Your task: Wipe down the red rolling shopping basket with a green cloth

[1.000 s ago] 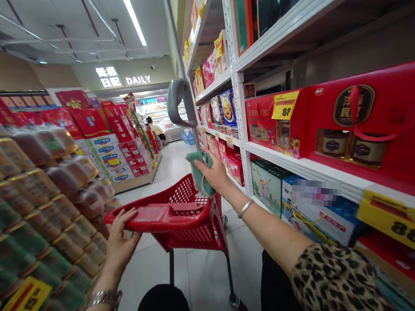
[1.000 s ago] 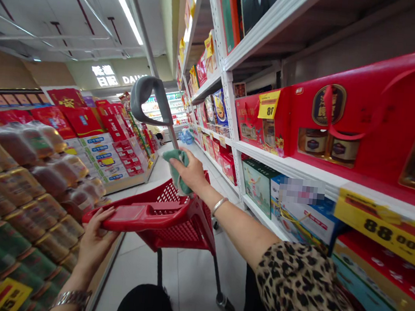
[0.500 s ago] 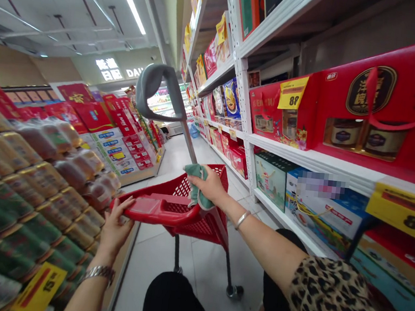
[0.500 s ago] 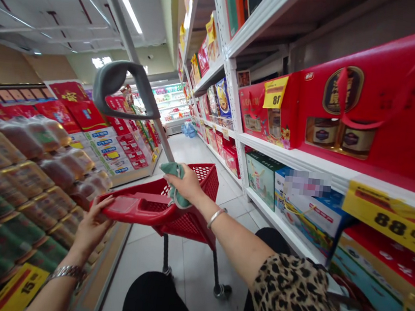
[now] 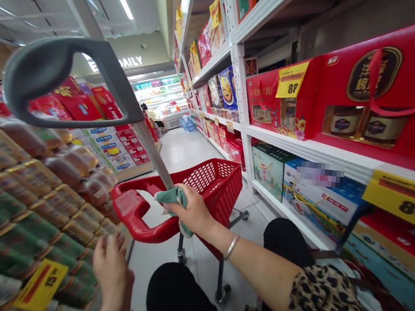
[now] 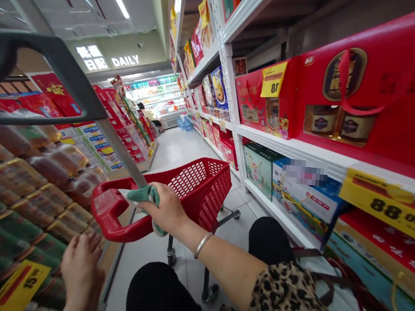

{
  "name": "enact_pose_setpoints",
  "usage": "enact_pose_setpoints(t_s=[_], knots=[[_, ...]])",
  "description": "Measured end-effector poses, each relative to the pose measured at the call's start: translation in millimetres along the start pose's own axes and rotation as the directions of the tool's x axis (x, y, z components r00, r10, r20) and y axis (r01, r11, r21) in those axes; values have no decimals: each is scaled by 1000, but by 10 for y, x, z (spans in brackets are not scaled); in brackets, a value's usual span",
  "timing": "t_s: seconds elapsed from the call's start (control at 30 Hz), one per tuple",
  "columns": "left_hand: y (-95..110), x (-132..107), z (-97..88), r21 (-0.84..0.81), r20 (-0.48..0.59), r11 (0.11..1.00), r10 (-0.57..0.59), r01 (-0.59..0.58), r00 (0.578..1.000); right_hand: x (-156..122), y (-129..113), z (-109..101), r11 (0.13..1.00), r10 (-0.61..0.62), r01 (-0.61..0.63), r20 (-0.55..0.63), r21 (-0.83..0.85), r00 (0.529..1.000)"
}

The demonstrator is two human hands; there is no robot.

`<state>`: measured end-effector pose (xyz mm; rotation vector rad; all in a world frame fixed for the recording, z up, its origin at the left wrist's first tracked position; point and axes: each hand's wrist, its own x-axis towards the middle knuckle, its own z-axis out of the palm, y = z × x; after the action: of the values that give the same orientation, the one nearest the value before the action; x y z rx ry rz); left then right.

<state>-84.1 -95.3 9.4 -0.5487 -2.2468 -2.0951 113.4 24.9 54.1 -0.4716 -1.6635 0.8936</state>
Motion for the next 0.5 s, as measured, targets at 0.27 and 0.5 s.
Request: enact_pose_setpoints(t_s=[0.27,0.5], knots=[[342,-571,85,-176,96,984,53,-35,994,-179,109,87,935,-246,253,58,-250,967],[398,-365,271,-268,87,963,26,-2,996,-414,352,-15,810,-366,410,184,-420,912]])
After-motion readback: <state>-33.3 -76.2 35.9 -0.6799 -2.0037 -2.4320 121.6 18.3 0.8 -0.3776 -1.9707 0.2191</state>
